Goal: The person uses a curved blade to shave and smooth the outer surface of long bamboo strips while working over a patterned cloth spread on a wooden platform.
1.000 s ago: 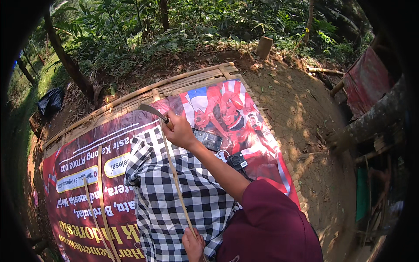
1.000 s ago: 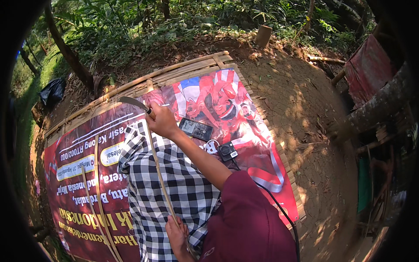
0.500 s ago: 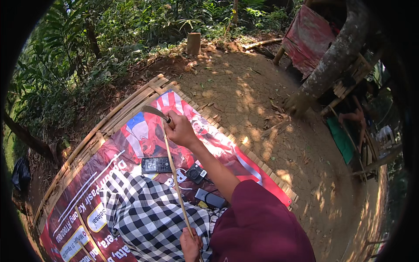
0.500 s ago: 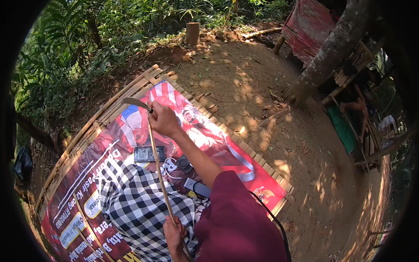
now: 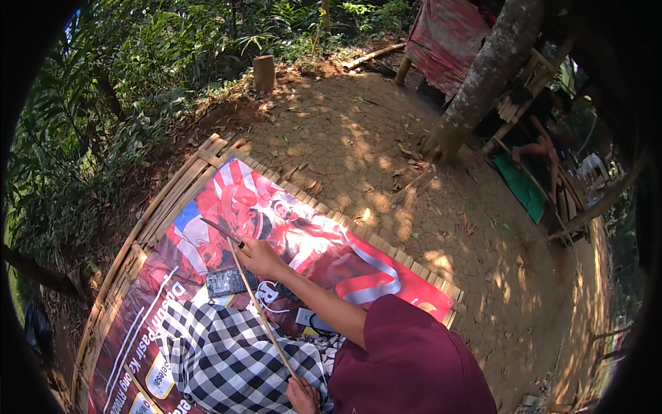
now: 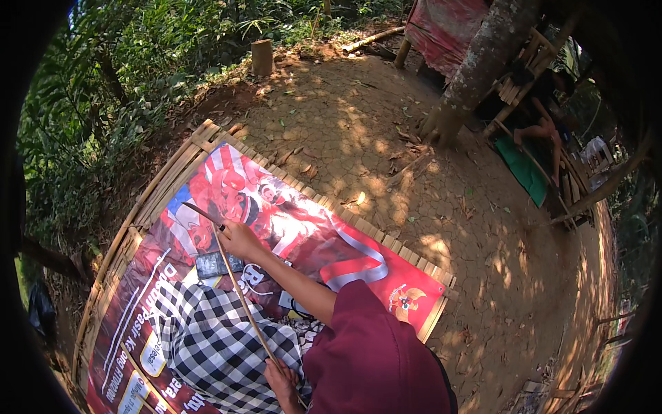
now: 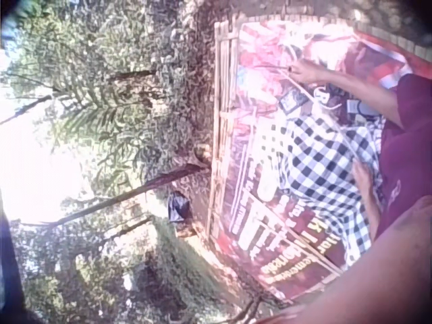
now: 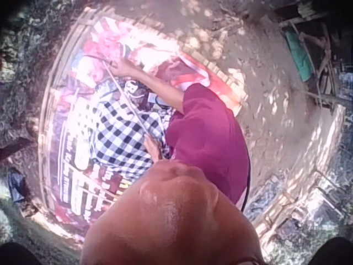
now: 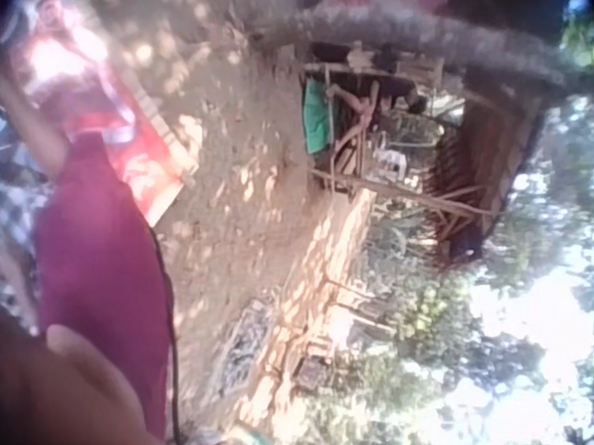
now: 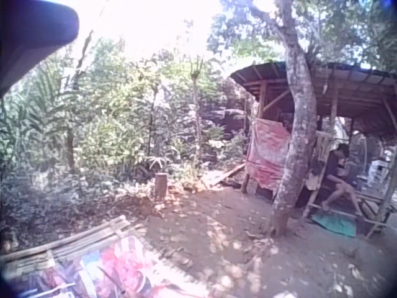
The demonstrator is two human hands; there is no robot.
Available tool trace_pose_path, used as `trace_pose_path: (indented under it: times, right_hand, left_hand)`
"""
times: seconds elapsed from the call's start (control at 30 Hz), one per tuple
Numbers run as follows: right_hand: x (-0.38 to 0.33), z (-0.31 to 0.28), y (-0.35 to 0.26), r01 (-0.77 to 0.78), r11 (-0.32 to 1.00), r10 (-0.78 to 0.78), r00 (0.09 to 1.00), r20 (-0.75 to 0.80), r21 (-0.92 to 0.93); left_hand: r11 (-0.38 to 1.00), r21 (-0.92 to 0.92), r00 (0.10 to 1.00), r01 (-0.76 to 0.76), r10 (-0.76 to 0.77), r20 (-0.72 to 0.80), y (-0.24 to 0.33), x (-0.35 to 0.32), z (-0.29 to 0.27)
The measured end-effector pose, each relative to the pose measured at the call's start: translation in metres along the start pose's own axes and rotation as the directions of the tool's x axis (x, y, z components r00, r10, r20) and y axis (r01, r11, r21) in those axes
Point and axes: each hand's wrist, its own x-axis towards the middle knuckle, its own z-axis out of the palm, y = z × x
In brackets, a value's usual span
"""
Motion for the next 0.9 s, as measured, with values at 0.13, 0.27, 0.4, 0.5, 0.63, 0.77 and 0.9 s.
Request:
trace_pose_path:
  times: [0.13,0.27,0.4,0.5,0.63,0.77,0.9]
  right_hand:
    - [0.001,0.006,0.017,0.112,0.986,-0.088,0.977,-0.193,0.120]
    - [0.004,0.009,0.024,0.066,0.973,-0.029,0.986,-0.165,0.221]
    - [0.003,0.004,0.027,0.017,0.973,0.010,0.994,-0.113,0.231]
    - [0.003,-0.001,0.026,0.000,0.991,0.013,0.996,-0.091,0.134]
    - [0.001,-0.003,0.025,0.041,0.948,-0.001,0.992,-0.127,0.316]
    - [-0.002,0.000,0.020,-0.085,0.744,0.148,0.988,-0.039,0.663]
    - [-0.005,-0.010,0.009,0.031,0.721,0.156,0.966,-0.205,0.692]
  left_hand:
    - [1.000,0.013,1.000,0.007,-0.007,-0.013,-0.002,0.000,0.002]
    - [0.999,0.038,0.999,-0.011,0.013,-0.041,0.001,-0.002,0.007]
    - [0.997,0.072,0.998,-0.042,0.045,-0.041,-0.001,-0.002,0.009]
    - [0.994,0.093,0.996,-0.053,0.060,-0.065,-0.002,-0.002,0.011]
    - [0.978,0.184,0.987,-0.101,0.122,-0.102,-0.003,-0.009,0.017]
    - [0.960,0.226,0.979,-0.166,0.187,-0.077,0.004,-0.018,0.025]
    - [0.968,0.202,0.987,-0.147,0.156,-0.030,0.016,-0.024,0.031]
